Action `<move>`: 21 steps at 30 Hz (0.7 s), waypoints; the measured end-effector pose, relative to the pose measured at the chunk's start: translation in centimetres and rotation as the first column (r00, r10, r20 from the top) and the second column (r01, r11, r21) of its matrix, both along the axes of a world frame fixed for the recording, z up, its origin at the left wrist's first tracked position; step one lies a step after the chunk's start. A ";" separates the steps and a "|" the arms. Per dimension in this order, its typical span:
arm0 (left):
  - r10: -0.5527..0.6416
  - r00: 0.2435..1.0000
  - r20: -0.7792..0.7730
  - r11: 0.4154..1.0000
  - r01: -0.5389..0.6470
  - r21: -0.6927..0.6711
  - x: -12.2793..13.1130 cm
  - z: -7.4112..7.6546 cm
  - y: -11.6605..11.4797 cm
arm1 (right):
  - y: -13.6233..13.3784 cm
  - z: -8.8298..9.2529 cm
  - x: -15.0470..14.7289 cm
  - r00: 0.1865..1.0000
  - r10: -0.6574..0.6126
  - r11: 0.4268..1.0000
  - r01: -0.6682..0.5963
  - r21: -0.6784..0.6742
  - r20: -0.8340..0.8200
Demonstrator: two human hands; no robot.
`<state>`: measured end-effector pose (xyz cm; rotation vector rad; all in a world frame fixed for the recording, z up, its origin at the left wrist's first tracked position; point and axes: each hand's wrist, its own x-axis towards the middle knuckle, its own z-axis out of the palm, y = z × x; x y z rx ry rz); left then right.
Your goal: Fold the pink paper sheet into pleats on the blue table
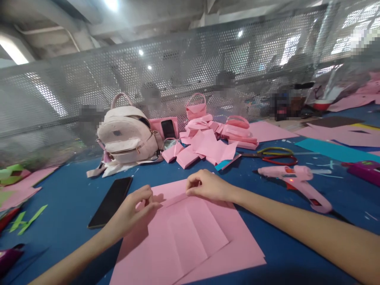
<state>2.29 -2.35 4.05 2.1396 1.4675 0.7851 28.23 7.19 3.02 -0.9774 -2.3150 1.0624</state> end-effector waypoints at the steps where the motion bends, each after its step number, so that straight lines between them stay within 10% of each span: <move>1: -0.008 1.000 -0.014 1.000 0.008 0.002 -0.2 0.0 -0.5 | 0.0 0.0 0.1 1.000 0.007 1.000 -0.007 -0.001 0.001; 12: 0.000 0.988 -0.151 0.997 0.011 0.077 -3.7 0.6 -4.2 | -0.5 3.5 3.6 0.996 -0.079 0.995 0.077 0.071 0.037; 21: 0.022 0.999 0.034 0.991 -0.026 0.134 -3.0 0.4 -6.0 | -2.6 5.1 3.9 0.989 -0.131 0.966 0.143 0.213 -0.070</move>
